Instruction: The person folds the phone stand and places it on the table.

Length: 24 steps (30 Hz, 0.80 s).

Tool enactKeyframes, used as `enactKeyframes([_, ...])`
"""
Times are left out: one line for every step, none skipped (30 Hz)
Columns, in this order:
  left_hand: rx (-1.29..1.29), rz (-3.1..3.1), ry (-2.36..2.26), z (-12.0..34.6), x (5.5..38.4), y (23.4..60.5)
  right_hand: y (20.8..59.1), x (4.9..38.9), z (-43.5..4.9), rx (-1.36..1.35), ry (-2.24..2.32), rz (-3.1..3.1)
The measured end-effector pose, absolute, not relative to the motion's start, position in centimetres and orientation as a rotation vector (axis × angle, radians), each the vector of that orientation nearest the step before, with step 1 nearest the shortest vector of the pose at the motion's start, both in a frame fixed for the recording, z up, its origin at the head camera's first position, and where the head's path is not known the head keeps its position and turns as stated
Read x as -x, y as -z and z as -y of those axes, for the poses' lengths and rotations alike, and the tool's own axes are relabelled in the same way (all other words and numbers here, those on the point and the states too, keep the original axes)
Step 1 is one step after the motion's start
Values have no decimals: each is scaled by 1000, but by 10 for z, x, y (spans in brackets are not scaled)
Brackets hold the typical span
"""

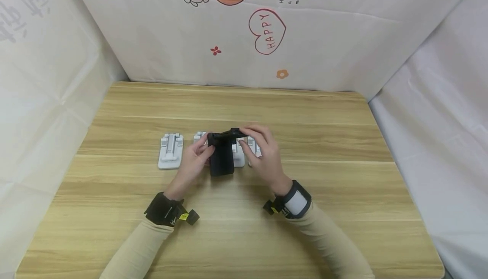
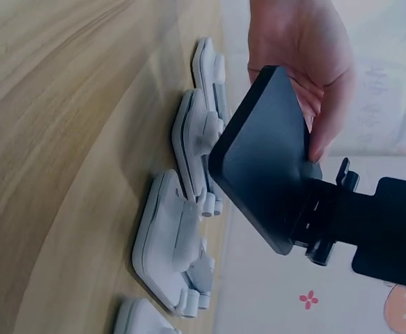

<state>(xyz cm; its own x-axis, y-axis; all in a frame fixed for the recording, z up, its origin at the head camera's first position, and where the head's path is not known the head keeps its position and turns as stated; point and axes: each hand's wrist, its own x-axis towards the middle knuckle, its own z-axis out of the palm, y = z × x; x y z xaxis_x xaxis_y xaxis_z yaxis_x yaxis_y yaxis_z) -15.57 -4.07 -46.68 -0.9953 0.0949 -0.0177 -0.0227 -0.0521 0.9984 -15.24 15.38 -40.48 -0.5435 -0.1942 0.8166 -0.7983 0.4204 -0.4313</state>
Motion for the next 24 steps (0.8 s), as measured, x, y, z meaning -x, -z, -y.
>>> enactKeyframes([-85, -2118, -2217, 41, 154, 463, 406, 152, -154, -853, -1079, 1961])
enactKeyframes([-97, -2138, -2211, 41, 152, 459, 407, 153, -154, -863, -1049, 1943])
enactKeyframes([-108, -2163, -2201, 41, 151, 455, 410, 154, -155, -868, -1023, 1929])
enactKeyframes([-116, -2185, -2192, 41, 149, 452, 413, 155, -156, -868, -996, 1920])
enactKeyframes([-123, -2211, -2181, 40, 148, 449, 415, 157, -157, -869, -975, 1914])
enactKeyframes([-127, -2234, -2172, 40, 147, 448, 418, 158, -158, -869, -954, 1913])
enactKeyframes([-129, -2253, -2165, 40, 146, 447, 421, 160, -159, -869, -936, 1913])
enactKeyframes([-134, -2278, -2156, 40, 146, 447, 424, 161, -161, -873, -923, 1918])
enactKeyframes([-140, -2294, -2152, 39, 146, 447, 426, 162, -162, -880, -909, 1924])
enactKeyframes([-143, -2307, -2151, 39, 146, 447, 427, 162, -163, -887, -894, 1932])
enactKeyframes([-144, -2322, -2146, 39, 145, 447, 429, 163, -163, -892, -880, 1939])
enactKeyframes([-144, -2337, -2142, 38, 145, 447, 429, 163, -164, -894, -867, 1945])
enactKeyframes([-145, -2360, -2131, 38, 145, 447, 430, 163, -164, -895, -860, 1949])
enactKeyframes([-144, -2370, -2127, 37, 145, 446, 430, 162, -164, -895, -855, 1952])
enactKeyframes([-144, -2378, -2124, 37, 145, 445, 429, 161, -164, -892, -852, 1952])
enactKeyframes([-140, -2388, -2116, 36, 145, 444, 429, 161, -163, -887, -846, 1952])
enactKeyframes([-134, -2390, -2112, 36, 145, 443, 429, 160, -163, -885, -838, 1952])
enactKeyframes([-127, -2393, -2110, 35, 144, 441, 428, 160, -162, -884, -829, 1952])
enactKeyframes([-117, -2397, -2103, 35, 144, 440, 428, 159, -162, -886, -823, 1952])
enactKeyframes([-106, -2391, -2105, 35, 144, 439, 428, 158, -161, -888, -816, 1953])
enactKeyframes([-99, -2395, -2100, 34, 144, 439, 428, 157, -161, -892, -810, 1953])
enactKeyframes([-94, -2397, -2095, 34, 144, 438, 428, 157, -161, -895, -801, 1953])
enactKeyframes([-89, -2394, -2096, 34, 144, 438, 427, 156, -160, -896, -796, 1953])
enactKeyframes([-88, -2398, -2092, 34, 144, 438, 428, 155, -160, -895, -792, 1952])
